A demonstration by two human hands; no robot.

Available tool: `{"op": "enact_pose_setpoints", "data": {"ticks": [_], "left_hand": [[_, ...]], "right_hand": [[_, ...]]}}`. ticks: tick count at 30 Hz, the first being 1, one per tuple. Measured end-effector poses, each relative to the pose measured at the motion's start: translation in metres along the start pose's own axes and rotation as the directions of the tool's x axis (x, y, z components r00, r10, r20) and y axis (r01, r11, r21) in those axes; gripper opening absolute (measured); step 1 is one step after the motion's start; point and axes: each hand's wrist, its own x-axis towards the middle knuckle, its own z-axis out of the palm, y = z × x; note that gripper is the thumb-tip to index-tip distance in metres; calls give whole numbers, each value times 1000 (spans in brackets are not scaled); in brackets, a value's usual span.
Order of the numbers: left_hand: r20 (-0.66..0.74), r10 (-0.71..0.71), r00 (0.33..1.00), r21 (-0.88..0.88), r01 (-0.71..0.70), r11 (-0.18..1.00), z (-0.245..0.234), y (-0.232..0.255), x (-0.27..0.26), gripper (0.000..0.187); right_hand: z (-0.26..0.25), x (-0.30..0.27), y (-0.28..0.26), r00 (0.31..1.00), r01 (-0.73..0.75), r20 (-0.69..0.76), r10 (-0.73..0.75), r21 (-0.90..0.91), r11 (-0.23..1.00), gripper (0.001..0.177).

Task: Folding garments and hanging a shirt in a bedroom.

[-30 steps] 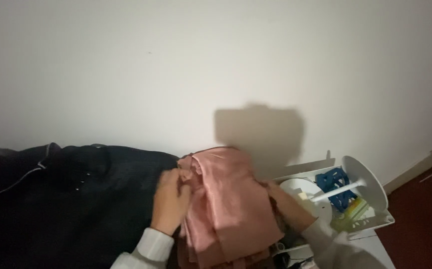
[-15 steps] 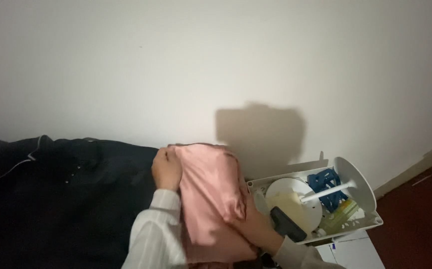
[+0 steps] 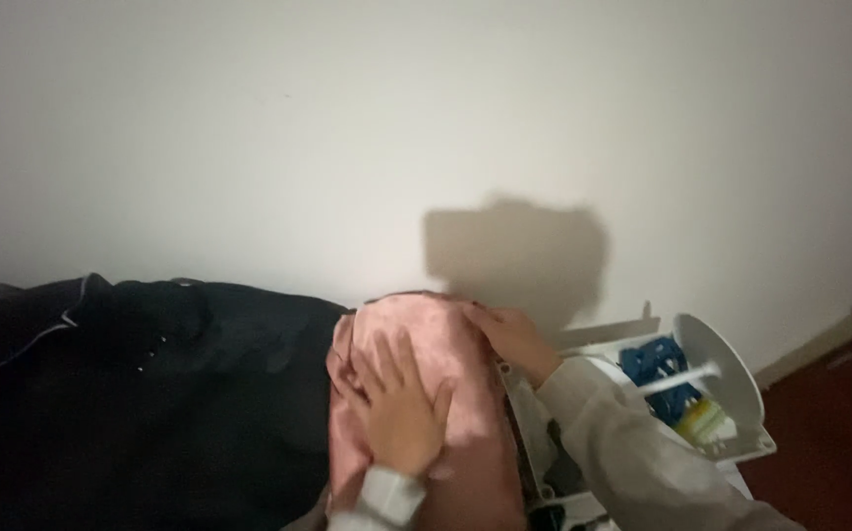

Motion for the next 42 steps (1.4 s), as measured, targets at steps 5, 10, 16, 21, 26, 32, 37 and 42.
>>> {"op": "enact_pose_setpoints", "data": {"ticks": [5, 10, 16, 21, 26, 32, 37, 42], "left_hand": [[-168, -76, 983, -222, 38, 974, 26, -29, -49, 87], [-204, -168, 964, -659, -9, 752, 95, -66, -111, 87], [348, -378, 858, -505, 512, 695, 142, -90, -159, 42], [-283, -537, 794, -801, 112, 588, 99, -63, -157, 22], [229, -660, 715, -796, 528, 296, 76, -68, -164, 24], [122, -755, 644, -799, 515, 311, 116, -81, -189, 71], [406, -694, 595, -689, 698, 195, 54, -65, -173, 72], [48, -538, 842, -776, 370, 510, 69, -73, -178, 113]], "right_hand": [[7, 48, 10, 997, -13, 78, -12, 314, 949, 39], [10, 106, 43, 993, -94, -48, 110, 267, 959, 36], [28, 60, -1, 999, -23, 34, -1, 695, 718, 27], [58, 15, -62, 184, 789, 324, -928, -612, -58, 39], [101, 57, -61, 342, 914, 512, -788, -376, 152, 33], [95, 38, -114, 405, 900, 470, -784, -356, 252, 24], [114, 22, -124, 433, 894, 575, -694, -173, 414, 16], [110, 1, -121, -86, 996, 938, -337, 90, -3, 39]]}}
